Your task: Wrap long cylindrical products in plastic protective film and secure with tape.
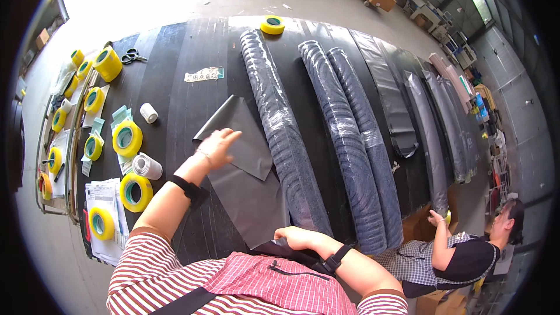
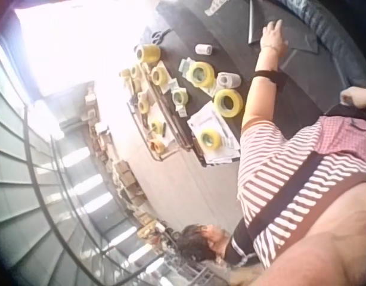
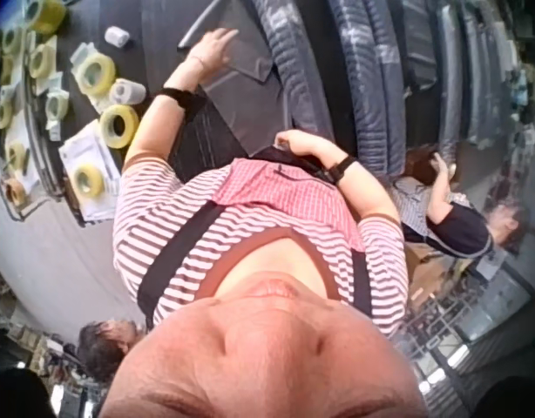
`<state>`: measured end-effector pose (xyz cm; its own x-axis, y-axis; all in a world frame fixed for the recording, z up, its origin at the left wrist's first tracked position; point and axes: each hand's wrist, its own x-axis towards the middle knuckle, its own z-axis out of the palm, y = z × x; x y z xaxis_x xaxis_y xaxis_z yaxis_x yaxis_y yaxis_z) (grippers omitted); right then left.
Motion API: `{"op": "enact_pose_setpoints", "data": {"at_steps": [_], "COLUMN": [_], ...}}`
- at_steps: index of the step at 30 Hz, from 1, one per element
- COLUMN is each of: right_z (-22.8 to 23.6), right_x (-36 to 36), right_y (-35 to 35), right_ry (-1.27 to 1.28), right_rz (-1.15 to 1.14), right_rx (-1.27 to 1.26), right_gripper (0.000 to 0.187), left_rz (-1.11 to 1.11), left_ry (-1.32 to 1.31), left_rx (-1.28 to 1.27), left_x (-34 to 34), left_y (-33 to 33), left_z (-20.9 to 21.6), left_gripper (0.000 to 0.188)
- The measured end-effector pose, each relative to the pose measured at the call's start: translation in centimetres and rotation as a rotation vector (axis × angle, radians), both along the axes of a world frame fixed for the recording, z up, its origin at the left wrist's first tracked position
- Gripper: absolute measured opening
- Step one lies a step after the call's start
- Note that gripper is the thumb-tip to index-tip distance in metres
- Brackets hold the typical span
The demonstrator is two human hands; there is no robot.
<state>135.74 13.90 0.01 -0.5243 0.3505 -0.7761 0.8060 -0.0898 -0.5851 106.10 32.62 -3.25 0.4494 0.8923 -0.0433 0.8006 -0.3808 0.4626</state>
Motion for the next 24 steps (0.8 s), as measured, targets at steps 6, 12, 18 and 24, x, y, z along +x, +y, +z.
{"op": "enact_pose_setpoints", "data": {"at_steps": [6,12,18,24], "right_z": [-1.8,2.1,-0.1,-3.4], "right_x": [3.6,6.3,1.8,0.9], "right_y": [1.5,2.5,-0.5,-0.5], "right_ry": [-0.079,-0.180,-0.062,-0.033], "right_rz": [-0.050,-0.187,-0.116,-0.218], "right_rx": [0.109,0.076,0.072,0.152], "right_gripper": [0.028,0.032,0.032,0.026], "left_rz": [-0.233,-0.346,0.621,-0.016], "left_ry": [0.164,0.153,0.651,-0.318], "left_rx": [0.142,0.033,0.863,0.869], "left_x": [2.5,0.4,-13.0,-3.4], "left_y": [0.8,5.3,19.7,9.9], "left_z": [-5.7,-1.8,11.3,12.8], "left_gripper": [0.030,0.007,0.029,0.029]}}
